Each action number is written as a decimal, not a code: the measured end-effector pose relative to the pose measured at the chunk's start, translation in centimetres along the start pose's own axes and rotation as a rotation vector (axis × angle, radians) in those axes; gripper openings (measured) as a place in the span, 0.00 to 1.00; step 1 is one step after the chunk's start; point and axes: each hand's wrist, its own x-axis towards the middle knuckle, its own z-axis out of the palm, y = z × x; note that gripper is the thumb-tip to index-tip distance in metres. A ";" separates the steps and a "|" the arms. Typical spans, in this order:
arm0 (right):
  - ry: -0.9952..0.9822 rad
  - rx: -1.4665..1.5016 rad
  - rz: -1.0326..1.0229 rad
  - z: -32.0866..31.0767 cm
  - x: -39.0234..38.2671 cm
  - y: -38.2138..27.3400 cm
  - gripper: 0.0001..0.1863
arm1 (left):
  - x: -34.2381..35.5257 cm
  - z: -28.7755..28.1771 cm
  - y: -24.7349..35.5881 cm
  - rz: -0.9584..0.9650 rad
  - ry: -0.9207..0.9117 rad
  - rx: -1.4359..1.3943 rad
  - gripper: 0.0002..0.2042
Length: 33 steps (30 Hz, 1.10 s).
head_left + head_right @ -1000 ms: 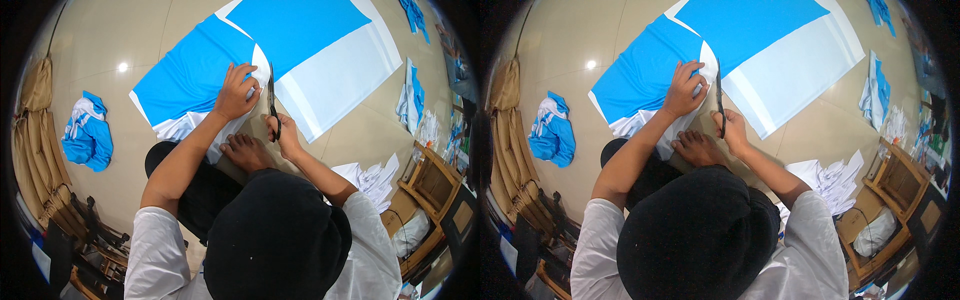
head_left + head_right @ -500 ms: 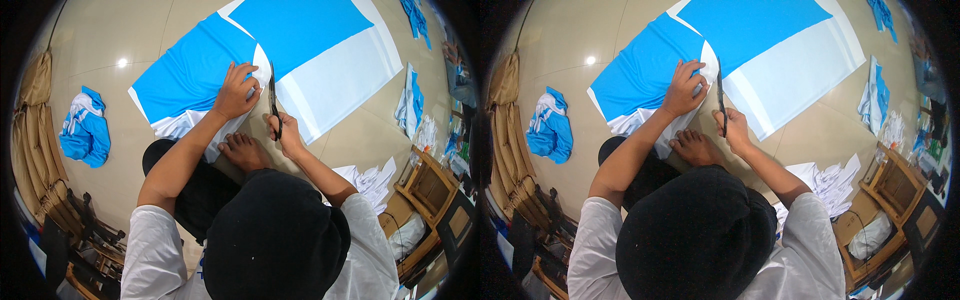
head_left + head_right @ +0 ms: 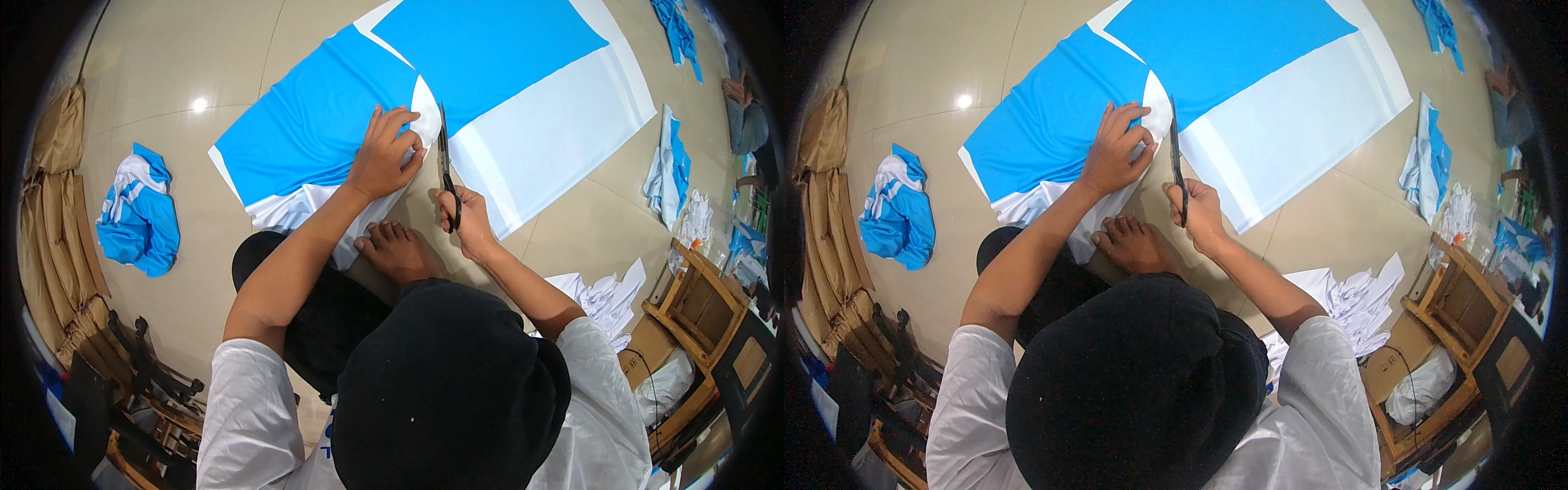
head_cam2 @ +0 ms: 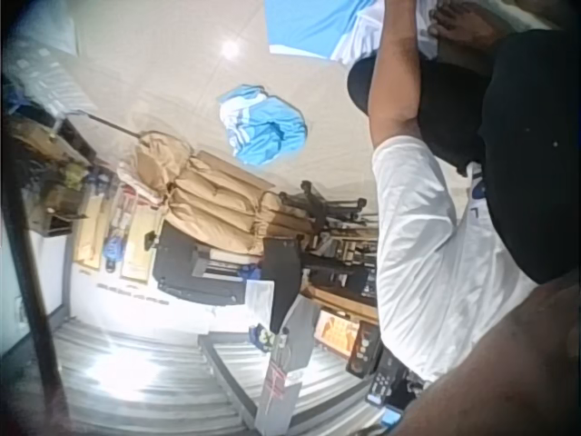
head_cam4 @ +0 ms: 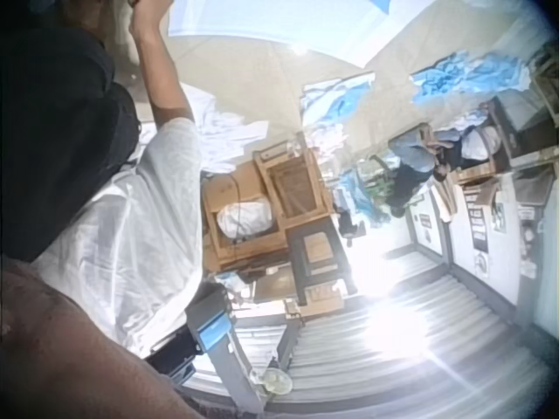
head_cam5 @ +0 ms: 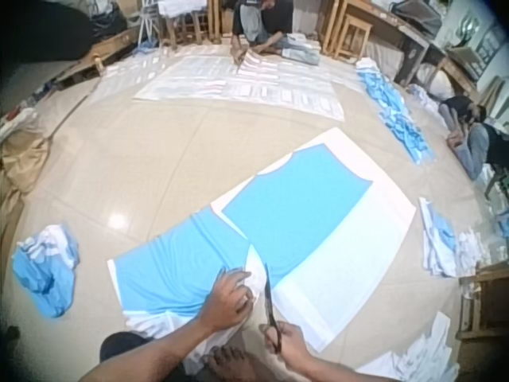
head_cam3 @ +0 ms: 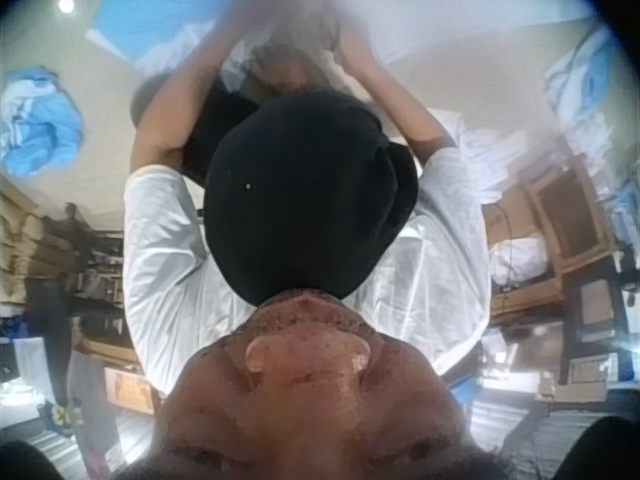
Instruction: The person sits on the floor and uses scissors to cut a large piece of blue and white fabric. They carefully follow the outline of a pattern to cut out a specific shape from the material.
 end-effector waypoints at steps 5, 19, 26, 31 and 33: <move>0.001 -0.024 -0.001 -0.3 0.0 -0.1 0.14 | 0.0 0.0 0.1 -0.004 0.003 -0.005 0.06; -0.016 -0.118 -0.029 -2.1 0.5 -0.4 0.13 | -0.1 0.0 0.1 0.015 0.027 -0.005 0.07; -0.033 -0.202 -0.014 -3.3 0.8 -1.1 0.13 | -0.1 0.1 0.1 0.017 0.028 0.004 0.06; -0.105 -0.160 0.003 -3.6 0.9 -3.3 0.14 | -0.1 -0.1 0.2 0.014 0.036 0.009 0.06; -0.131 -0.168 0.004 -3.8 1.4 -3.7 0.13 | -0.1 -0.1 0.2 0.016 0.035 0.013 0.06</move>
